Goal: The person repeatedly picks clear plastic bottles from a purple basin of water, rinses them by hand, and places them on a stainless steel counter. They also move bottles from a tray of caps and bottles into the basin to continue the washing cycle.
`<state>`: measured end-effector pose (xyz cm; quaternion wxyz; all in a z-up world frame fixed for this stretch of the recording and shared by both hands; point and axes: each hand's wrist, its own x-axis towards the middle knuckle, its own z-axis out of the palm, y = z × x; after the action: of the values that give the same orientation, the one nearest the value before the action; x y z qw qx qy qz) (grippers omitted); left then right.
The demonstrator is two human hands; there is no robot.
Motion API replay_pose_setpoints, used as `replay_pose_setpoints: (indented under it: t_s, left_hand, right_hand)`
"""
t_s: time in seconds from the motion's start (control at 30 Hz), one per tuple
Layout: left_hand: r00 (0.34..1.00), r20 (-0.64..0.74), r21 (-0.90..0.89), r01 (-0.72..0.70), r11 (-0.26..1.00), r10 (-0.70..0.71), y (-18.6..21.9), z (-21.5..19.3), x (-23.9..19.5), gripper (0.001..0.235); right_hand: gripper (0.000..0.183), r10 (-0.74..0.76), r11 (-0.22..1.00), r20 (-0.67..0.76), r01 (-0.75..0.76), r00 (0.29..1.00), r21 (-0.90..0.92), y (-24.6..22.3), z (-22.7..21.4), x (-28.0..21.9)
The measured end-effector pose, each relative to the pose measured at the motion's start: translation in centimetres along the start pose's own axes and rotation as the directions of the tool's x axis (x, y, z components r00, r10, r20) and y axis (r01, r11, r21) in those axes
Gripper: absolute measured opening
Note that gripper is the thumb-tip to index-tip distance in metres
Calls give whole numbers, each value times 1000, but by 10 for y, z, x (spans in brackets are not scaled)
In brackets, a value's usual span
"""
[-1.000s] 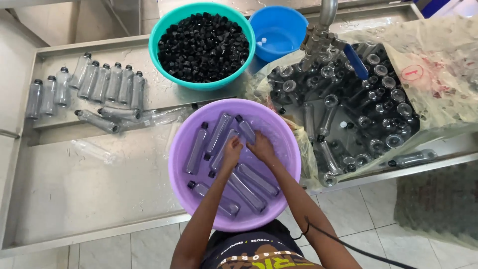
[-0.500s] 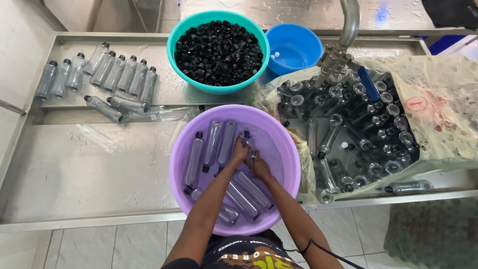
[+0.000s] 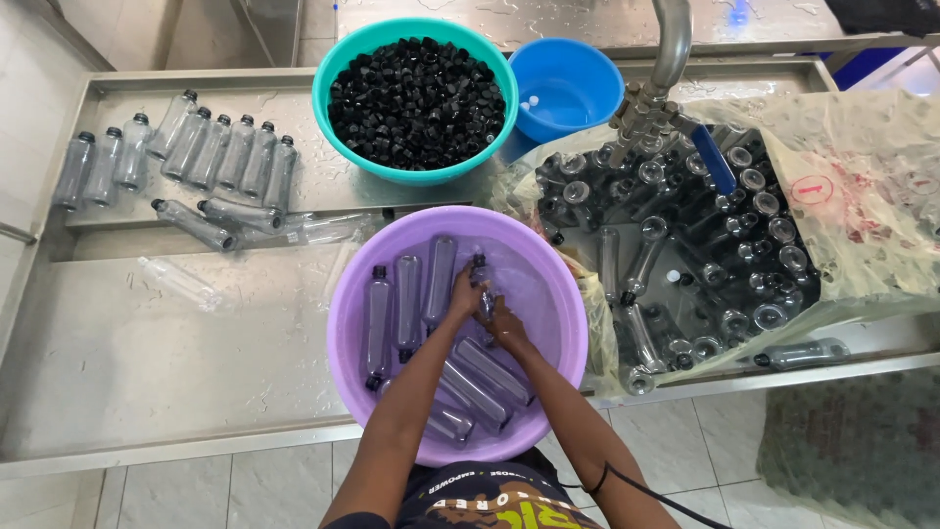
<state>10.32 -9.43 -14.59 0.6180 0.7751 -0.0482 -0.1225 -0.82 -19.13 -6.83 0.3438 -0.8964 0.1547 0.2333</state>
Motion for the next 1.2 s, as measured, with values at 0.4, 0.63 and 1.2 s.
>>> replay_pose_setpoints:
  t_s: [0.4,0.63,1.2]
  left_hand:
    - [995,95,-170,-4,985,20,37,-12,-22,87]
    - [977,208,0,36,999,-35,8,-11,-1,87]
    - [818,408,-391,557,732,-405,186,-116,-168,81]
  right_hand:
    - [116,-389,904,-477,427,788,-30,-18,-24,-13]
    - [110,-335,914,-356,392,872,101,-8,-38,35]
    - [60,199,257,-176,122,964,959,-27,-43,11]
